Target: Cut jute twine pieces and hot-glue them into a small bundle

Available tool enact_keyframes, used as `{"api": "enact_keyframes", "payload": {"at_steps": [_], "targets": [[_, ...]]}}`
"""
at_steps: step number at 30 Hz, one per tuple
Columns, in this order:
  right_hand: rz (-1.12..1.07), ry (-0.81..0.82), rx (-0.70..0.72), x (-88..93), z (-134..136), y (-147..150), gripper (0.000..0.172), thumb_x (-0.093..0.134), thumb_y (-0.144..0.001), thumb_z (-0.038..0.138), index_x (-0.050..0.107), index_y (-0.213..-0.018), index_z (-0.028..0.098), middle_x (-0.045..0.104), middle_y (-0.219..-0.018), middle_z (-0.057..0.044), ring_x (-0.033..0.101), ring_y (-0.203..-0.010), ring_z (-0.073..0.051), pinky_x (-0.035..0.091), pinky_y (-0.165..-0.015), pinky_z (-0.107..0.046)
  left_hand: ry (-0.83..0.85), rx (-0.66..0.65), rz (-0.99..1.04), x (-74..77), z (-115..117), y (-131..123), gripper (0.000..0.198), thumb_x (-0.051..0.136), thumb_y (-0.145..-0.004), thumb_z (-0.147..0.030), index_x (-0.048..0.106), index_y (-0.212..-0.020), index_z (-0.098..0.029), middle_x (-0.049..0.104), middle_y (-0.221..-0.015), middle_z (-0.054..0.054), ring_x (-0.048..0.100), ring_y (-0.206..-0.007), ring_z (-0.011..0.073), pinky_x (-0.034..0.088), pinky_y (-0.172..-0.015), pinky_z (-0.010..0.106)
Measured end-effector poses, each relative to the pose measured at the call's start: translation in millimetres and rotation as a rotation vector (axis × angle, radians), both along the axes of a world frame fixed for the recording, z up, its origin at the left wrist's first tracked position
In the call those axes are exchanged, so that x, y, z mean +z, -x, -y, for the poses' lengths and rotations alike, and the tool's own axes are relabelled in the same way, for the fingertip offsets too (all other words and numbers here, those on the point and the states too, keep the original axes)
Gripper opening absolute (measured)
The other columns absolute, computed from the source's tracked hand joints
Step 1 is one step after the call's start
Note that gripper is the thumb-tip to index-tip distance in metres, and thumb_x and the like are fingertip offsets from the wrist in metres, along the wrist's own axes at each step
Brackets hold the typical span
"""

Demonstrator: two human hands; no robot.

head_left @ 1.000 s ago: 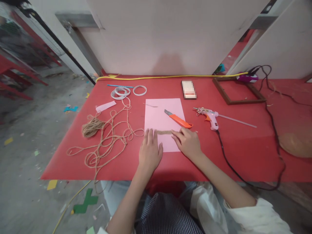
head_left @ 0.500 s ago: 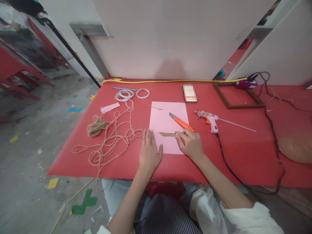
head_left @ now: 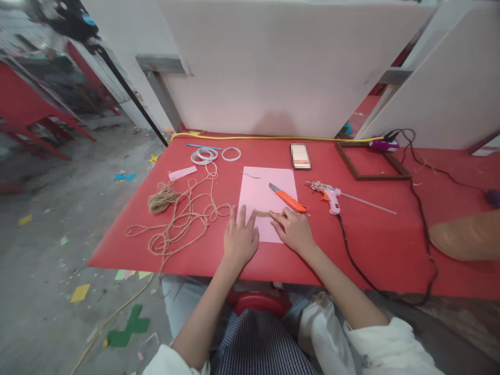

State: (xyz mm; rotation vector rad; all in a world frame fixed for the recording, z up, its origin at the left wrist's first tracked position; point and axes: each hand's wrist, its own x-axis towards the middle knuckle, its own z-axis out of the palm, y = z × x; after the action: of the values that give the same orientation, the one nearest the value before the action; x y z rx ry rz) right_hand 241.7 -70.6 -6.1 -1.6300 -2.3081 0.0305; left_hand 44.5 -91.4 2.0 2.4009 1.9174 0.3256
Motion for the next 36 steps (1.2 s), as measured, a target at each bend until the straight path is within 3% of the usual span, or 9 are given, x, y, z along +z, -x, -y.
{"api": "enact_keyframes", "payload": {"at_steps": [9, 15, 19, 22, 26, 31, 34, 36], "targets": [[0.098, 0.057, -0.093, 6.0, 10, -2, 0.042, 0.049, -0.103, 0.042, 0.068, -0.135, 0.024, 0.066, -0.103, -0.01, 0.06, -0.089, -0.021, 0.032, -0.068, -0.031, -0.033, -0.005, -0.01, -1.4, 4, -1, 0.053, 0.044, -0.098, -0.027, 0.049, -0.151, -0.022, 0.04, -0.161, 0.015, 0.026, -0.153, 0.0407, 0.046, -0.111, 0.056], [0.014, -0.017, -0.152, -3.5, 16, -6, 0.047, 0.044, -0.104, 0.039, 0.06, -0.144, 0.021, 0.065, -0.109, -0.012, 0.061, -0.089, -0.02, 0.037, -0.072, -0.03, -0.027, 0.021, -0.034, 4.2, 7, -1, 0.056, 0.043, -0.098, -0.029, 0.046, -0.153, -0.02, 0.042, -0.16, 0.015, 0.028, -0.152, 0.0387, 0.042, -0.113, 0.059], [0.005, -0.011, -0.091, -4.4, 15, -5, 0.044, 0.044, -0.104, 0.04, 0.063, -0.141, 0.026, 0.063, -0.104, -0.009, 0.059, -0.086, -0.019, 0.035, -0.069, -0.029, -0.038, 0.008, -0.029, 7.0, 8, -2, 0.061, 0.043, -0.097, -0.03, 0.039, -0.157, -0.022, 0.041, -0.161, 0.013, 0.028, -0.152, 0.0376, 0.039, -0.114, 0.062], [0.044, 0.046, -0.046, -0.3, 14, -1, 0.042, 0.046, -0.104, 0.043, 0.063, -0.141, 0.033, 0.06, -0.103, -0.008, 0.057, -0.087, -0.019, 0.034, -0.067, -0.029, -0.029, -0.032, -0.035, 7.5, 8, -3, 0.057, 0.044, -0.098, -0.032, 0.044, -0.154, -0.028, 0.04, -0.162, 0.011, 0.027, -0.153, 0.0385, 0.039, -0.113, 0.064], [0.09, 0.096, -0.057, 8.4, 15, 4, 0.043, 0.05, -0.102, 0.046, 0.062, -0.141, 0.032, 0.06, -0.105, -0.01, 0.057, -0.097, -0.022, 0.035, -0.068, -0.03, -0.02, -0.054, -0.051, 7.7, 7, -4, 0.053, 0.045, -0.098, -0.034, 0.049, -0.15, -0.026, 0.04, -0.162, 0.011, 0.024, -0.153, 0.0399, 0.039, -0.112, 0.066], [0.022, 0.042, -0.024, 12.6, 2, 5, 0.034, 0.055, -0.1, 0.045, 0.076, -0.121, 0.029, 0.061, -0.099, -0.009, 0.057, -0.092, -0.022, 0.037, -0.07, -0.031, -0.047, -0.071, -0.046, 7.9, 7, -6, 0.051, 0.044, -0.098, -0.031, 0.051, -0.149, -0.024, 0.042, -0.161, 0.011, 0.024, -0.154, 0.038, 0.039, -0.113, 0.064], [-0.089, -0.048, 0.009, 5.3, -9, -1, 0.028, 0.056, -0.1, 0.039, 0.08, -0.107, 0.026, 0.061, -0.093, -0.007, 0.056, -0.087, -0.02, 0.038, -0.073, -0.031, -0.037, -0.061, -0.039, 6.8, 6, -5, 0.053, 0.041, -0.099, -0.028, 0.049, -0.151, -0.024, 0.042, -0.161, 0.012, 0.026, -0.153, 0.0375, 0.04, -0.113, 0.063], [-0.132, -0.117, 0.011, -1.3, -13, -4, 0.028, 0.055, -0.1, 0.036, 0.079, -0.108, 0.024, 0.062, -0.091, -0.007, 0.056, -0.086, -0.019, 0.039, -0.075, -0.031, -0.031, -0.076, -0.041, 5.7, 6, -4, 0.056, 0.04, -0.099, -0.027, 0.044, -0.154, -0.022, 0.04, -0.162, 0.011, 0.026, -0.154, 0.0359, 0.039, -0.114, 0.062]]}}
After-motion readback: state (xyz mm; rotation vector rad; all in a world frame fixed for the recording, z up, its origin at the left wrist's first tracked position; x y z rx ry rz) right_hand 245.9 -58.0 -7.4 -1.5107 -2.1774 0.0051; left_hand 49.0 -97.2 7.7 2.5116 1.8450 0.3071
